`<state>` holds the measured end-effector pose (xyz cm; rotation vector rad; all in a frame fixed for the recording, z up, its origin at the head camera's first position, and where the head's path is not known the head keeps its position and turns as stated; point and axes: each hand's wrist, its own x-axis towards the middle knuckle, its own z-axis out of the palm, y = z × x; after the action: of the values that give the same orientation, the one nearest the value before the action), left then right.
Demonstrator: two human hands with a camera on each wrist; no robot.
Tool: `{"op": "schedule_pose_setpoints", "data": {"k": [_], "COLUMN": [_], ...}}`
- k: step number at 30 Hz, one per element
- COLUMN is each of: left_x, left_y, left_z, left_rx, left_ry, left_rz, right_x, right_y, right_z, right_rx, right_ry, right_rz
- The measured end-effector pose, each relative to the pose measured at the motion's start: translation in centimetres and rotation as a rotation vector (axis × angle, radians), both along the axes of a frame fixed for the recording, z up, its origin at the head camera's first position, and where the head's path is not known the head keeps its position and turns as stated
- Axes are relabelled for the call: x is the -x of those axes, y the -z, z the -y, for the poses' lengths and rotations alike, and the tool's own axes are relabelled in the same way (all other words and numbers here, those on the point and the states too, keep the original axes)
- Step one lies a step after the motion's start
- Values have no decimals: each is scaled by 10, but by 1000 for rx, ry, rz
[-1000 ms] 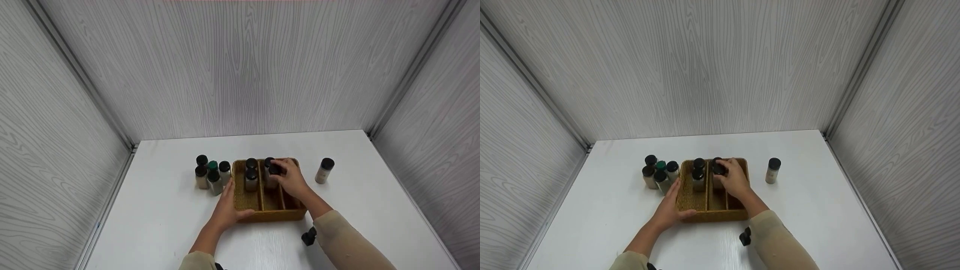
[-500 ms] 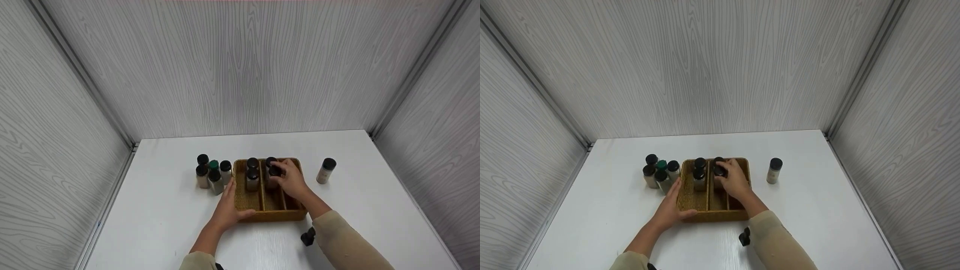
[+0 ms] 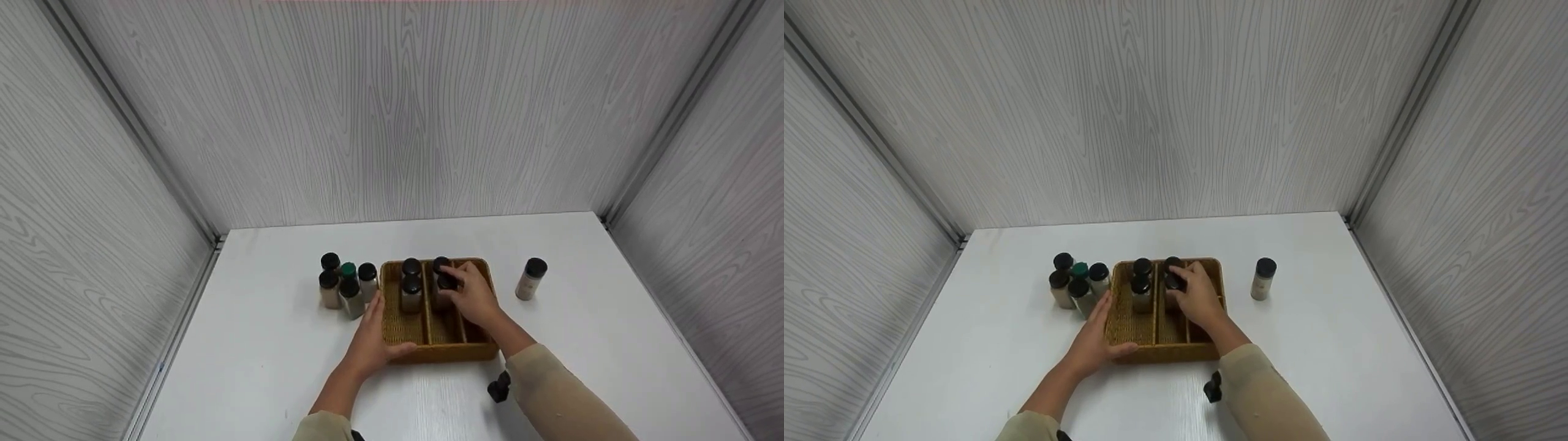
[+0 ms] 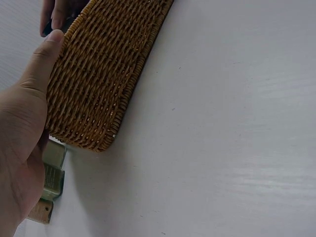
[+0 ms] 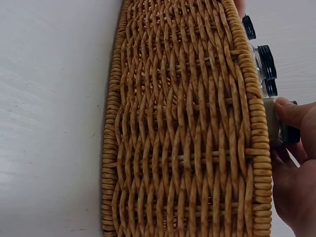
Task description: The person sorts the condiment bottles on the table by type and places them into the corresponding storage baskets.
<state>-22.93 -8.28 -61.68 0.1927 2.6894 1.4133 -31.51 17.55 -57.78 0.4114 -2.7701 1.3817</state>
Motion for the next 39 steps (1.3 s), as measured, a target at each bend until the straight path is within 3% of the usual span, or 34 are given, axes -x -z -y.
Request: {"op": "schedule_pose_setpoints", "data": {"k": [8,26,39], "left_x": [-1,0,0], "left_y": [0,0,0], "left_z": [-1,-3,-2], "left_rx": [23,12,4], "left_ry": [-6,-7,-14], "left_rz": [0,8,19], "right_x": [0,0,1], "right_y": [4,10,10], "right_z": [1,0,3], "right_rx": [-80,-15,-50], "right_ry": [7,35,46], "right_rz": [-30,-54,-66]}}
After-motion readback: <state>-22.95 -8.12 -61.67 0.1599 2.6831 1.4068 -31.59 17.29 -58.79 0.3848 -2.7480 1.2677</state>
